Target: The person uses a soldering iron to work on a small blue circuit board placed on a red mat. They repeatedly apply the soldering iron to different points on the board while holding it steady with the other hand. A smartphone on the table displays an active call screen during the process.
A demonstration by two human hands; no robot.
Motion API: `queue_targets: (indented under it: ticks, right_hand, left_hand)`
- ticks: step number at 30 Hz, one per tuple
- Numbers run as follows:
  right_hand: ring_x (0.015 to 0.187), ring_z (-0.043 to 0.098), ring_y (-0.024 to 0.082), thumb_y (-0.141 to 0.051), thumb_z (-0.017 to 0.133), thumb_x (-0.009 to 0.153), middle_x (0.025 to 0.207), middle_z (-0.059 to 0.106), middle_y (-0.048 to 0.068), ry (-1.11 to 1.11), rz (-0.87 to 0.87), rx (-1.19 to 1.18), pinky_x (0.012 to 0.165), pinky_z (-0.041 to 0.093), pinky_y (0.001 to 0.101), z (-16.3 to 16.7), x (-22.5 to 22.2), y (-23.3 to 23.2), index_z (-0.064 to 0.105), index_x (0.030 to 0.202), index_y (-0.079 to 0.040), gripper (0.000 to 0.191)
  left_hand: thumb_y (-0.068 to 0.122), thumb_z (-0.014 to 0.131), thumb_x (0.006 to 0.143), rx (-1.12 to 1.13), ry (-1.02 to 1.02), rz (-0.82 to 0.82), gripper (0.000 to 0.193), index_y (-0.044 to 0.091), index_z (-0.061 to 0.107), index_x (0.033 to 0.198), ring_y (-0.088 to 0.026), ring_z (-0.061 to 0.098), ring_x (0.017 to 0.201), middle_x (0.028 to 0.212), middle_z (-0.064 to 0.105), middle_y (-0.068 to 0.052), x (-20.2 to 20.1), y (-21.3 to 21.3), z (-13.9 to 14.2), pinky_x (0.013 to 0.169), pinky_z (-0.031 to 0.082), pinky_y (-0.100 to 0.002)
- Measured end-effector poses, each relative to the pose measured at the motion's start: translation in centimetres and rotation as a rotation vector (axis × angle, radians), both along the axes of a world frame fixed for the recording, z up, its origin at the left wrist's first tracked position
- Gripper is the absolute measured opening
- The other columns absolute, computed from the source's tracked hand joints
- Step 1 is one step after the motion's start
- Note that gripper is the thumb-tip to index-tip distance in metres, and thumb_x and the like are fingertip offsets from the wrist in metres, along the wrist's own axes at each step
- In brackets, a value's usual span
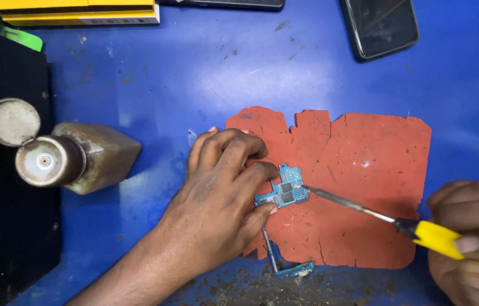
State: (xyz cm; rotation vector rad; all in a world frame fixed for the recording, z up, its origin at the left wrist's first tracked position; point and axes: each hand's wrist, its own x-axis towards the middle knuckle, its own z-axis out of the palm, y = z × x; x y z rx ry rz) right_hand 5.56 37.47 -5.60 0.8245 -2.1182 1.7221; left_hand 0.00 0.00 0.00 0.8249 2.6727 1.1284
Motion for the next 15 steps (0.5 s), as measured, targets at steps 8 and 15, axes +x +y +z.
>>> queue_targets:
  ticks: [8, 15]
  right_hand:
    - [0.068, 0.060, 0.016, -0.038, 0.061, 0.109, 0.098, 0.062, 0.008, -0.007, -0.210, 0.025, 0.069, 0.054, 0.0316, 0.7, 1.6, -1.8, 0.057, 0.119, -0.011, 0.029]
    - [0.072, 0.058, 0.021, -0.034, 0.065, 0.102, 0.088, 0.063, 0.012, -0.117, -0.112, -0.027, 0.069, 0.051, 0.0322, 4.1, 0.5, -2.1, 0.063, 0.104, -0.004, 0.030]
  left_hand:
    - [0.024, 0.084, 0.076, -0.008, 0.037, -0.008, 0.044, 0.007, 0.066, 0.113, -0.036, 0.045, 0.128, 0.127, 0.052, -0.015, 1.7, -0.6, 0.5, 0.113, 0.031, -0.057]
    - [0.027, 0.084, 0.077, -0.011, 0.077, -0.032, 0.045, 0.006, 0.066, 0.113, -0.036, 0.044, 0.129, 0.126, 0.052, -0.015, 1.9, -0.1, 1.7, 0.113, 0.031, -0.056]
